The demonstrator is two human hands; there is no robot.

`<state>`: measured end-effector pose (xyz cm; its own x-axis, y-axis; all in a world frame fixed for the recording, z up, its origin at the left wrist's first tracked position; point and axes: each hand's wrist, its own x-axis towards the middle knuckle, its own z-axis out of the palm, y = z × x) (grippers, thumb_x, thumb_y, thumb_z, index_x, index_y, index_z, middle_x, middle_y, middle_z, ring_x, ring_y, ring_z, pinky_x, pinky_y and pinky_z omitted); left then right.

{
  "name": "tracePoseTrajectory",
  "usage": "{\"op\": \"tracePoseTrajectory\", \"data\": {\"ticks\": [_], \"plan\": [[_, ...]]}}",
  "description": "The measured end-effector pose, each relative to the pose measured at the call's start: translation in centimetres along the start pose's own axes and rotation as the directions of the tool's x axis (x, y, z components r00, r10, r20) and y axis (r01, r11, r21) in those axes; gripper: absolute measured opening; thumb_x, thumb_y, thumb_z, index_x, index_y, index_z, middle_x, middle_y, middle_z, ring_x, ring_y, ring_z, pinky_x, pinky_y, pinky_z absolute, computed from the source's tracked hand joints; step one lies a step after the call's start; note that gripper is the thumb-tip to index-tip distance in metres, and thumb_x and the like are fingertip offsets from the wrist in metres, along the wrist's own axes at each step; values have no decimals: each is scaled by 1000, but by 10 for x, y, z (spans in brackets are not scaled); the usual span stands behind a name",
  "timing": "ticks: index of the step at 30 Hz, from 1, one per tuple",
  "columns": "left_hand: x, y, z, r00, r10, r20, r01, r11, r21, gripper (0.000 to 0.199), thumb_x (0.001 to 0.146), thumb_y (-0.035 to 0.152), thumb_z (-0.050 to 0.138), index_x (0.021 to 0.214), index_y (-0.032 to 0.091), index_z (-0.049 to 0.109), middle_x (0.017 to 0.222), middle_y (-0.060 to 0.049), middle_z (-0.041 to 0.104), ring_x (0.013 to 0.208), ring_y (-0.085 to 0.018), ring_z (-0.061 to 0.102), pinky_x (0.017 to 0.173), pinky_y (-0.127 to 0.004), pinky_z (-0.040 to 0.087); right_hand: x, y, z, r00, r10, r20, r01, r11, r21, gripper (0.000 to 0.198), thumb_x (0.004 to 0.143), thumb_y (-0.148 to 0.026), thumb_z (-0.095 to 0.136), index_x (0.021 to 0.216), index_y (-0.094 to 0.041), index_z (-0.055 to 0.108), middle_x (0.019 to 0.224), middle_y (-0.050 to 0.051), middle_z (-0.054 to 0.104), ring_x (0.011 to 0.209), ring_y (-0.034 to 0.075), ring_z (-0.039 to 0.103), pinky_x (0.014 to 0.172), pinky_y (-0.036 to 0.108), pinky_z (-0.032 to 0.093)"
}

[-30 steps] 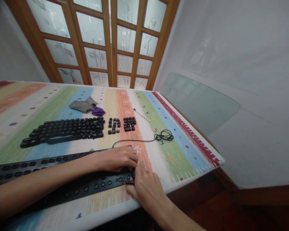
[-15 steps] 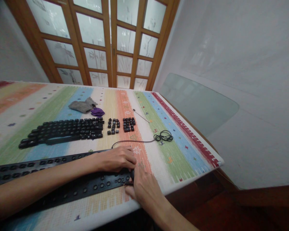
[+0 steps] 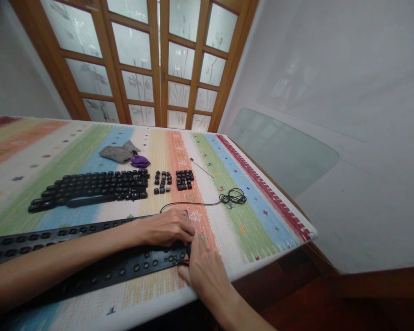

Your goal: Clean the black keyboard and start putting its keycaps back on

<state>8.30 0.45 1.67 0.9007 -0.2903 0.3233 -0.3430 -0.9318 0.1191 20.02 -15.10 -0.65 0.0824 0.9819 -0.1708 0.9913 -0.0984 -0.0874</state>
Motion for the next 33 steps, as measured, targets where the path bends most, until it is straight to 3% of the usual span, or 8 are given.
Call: {"op": "tracePoseTrajectory", "data": {"ticks": [6, 13, 19, 24, 27, 30, 33], "plan": [[-3, 0, 6, 999, -24, -27, 24, 1000, 6, 23, 83, 0, 59, 71, 19, 61, 76, 0, 68, 70, -15, 61, 59, -31, 39, 1, -2, -2, 1000, 5, 4, -5, 999, 38, 35, 79, -20, 52, 113, -9, 50, 108, 22, 66, 94, 35, 69, 77, 43, 53], [-2, 1, 1, 999, -48, -3, 48, 999, -22, 19, 84, 2, 60, 78, 19, 66, 85, -1, 71, 79, -15, 64, 63, -28, 42, -2, 3, -6, 1000, 11, 2, -11, 993, 117, 30, 80, -21, 50, 109, -12, 53, 103, 16, 68, 91, 31, 68, 74, 36, 48], [1, 6, -9, 997, -79, 11, 80, 993, -88, 14, 86, 7, 64, 89, 19, 69, 91, -4, 72, 86, -17, 66, 67, -26, 46, -5, 13, -13, 993, -45, -107, 71, 966, 249, 24, 82, -20, 45, 103, -15, 56, 98, 11, 68, 89, 26, 64, 75, 33, 41], [1, 6, -19, 989, -147, 30, 149, 980, -131, 14, 90, 9, 61, 99, 18, 67, 100, -6, 70, 88, -18, 65, 72, -26, 48, -3, 21, -23, 976, -54, -211, 124, 933, 337, 6, 81, -22, 46, 81, -20, 52, 75, 4, 62, 64, 18, 53, 60, 29, 31], [0, 5, -25, 979, -206, -2, 203, 964, -170, 15, 93, 10, 55, 105, 15, 62, 105, -9, 68, 96, -19, 64, 81, -27, 50, 0, 26, -30, 960, -49, -277, 154, 915, 374, 10, 82, -24, 46, 73, -22, 44, 64, 0, 54, 57, 16, 47, 57, 28, 28], [-4, 4, -30, 944, -328, -44, 318, 936, -153, 21, 98, 20, 52, 118, 14, 53, 113, -12, 67, 102, -21, 64, 86, -31, 50, 7, 29, -34, 946, -50, -321, 173, 914, 367, 12, 83, -25, 46, 72, -22, 42, 63, -2, 51, 57, 15, 46, 57, 28, 28], [-16, 4, -36, 903, -417, -104, 411, 909, -76, 22, 98, 26, 53, 116, 13, 50, 111, -13, 66, 101, -23, 64, 86, -33, 50, 15, 34, -37, 944, -28, -328, 150, 923, 355, 12, 85, -26, 47, 74, -22, 44, 64, -1, 53, 57, 16, 47, 57, 28, 28]]}}
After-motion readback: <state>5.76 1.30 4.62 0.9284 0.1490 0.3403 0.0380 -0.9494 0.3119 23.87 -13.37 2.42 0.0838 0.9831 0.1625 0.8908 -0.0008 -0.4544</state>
